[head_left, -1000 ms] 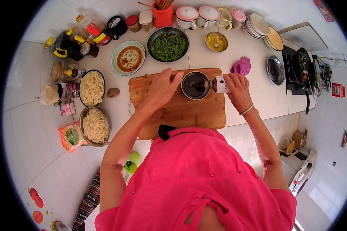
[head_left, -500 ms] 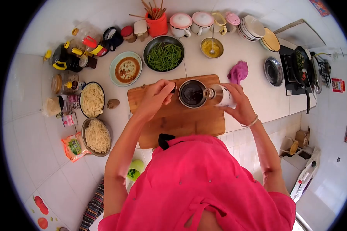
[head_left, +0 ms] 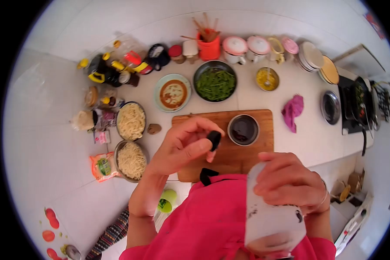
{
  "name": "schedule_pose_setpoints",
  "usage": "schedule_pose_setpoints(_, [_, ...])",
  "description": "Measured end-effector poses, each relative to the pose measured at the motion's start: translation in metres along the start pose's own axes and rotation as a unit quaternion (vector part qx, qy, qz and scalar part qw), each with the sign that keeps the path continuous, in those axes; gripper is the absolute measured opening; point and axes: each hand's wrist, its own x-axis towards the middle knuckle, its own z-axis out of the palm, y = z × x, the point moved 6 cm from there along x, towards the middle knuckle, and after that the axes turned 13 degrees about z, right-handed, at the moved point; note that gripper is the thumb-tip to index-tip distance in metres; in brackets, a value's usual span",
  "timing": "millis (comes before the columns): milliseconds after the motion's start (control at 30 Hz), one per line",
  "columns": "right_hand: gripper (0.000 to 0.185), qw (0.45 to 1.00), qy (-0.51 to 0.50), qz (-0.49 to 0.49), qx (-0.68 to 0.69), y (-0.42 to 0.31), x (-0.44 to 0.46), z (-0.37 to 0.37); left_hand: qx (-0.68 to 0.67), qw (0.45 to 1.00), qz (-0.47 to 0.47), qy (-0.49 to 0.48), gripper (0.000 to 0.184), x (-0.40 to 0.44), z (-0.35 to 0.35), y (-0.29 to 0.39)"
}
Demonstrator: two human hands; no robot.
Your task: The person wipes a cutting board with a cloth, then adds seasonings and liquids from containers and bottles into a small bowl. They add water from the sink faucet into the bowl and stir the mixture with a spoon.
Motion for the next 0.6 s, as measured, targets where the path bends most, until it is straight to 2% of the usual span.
schedule_pose_setpoints(100, [0.041, 0.999, -0.002, 0.026, -0.022, 0.019, 0.004, 0.005, 0.018, 1.0, 0.002, 0.014, 0.041, -0.008, -0.001, 0.024])
schedule_pose_setpoints(133, [0.053, 0.992, -0.001, 0.083, -0.098, 0.027, 0.009, 0.007, 0.04, 0.998, -0.001, 0.055, 0.04, -0.011, 0.002, 0.035])
schedule_pose_setpoints(233, [0.065, 0.969, 0.056, 0.214, -0.113, 0.067, 0.016, 0.019, 0.039, 0.997, 0.064, 0.029, 0.032, -0.013, -0.002, 0.046])
schedule_pose_setpoints(267, [0.076, 0.966, 0.058, 0.217, -0.128, 0.078, 0.016, 0.025, 0.072, 0.994, 0.071, 0.026, 0.032, -0.012, -0.004, 0.047])
schedule_pose_setpoints(433, [0.078, 0.957, 0.074, 0.247, -0.133, 0.095, 0.03, 0.045, 0.228, 0.969, 0.089, 0.038, 0.03, -0.014, -0.022, 0.046])
schedule_pose_setpoints(600, [0.077, 0.948, 0.071, 0.258, -0.175, 0.109, 0.044, 0.061, 0.419, 0.904, 0.088, 0.011, 0.032, -0.019, -0.041, 0.057])
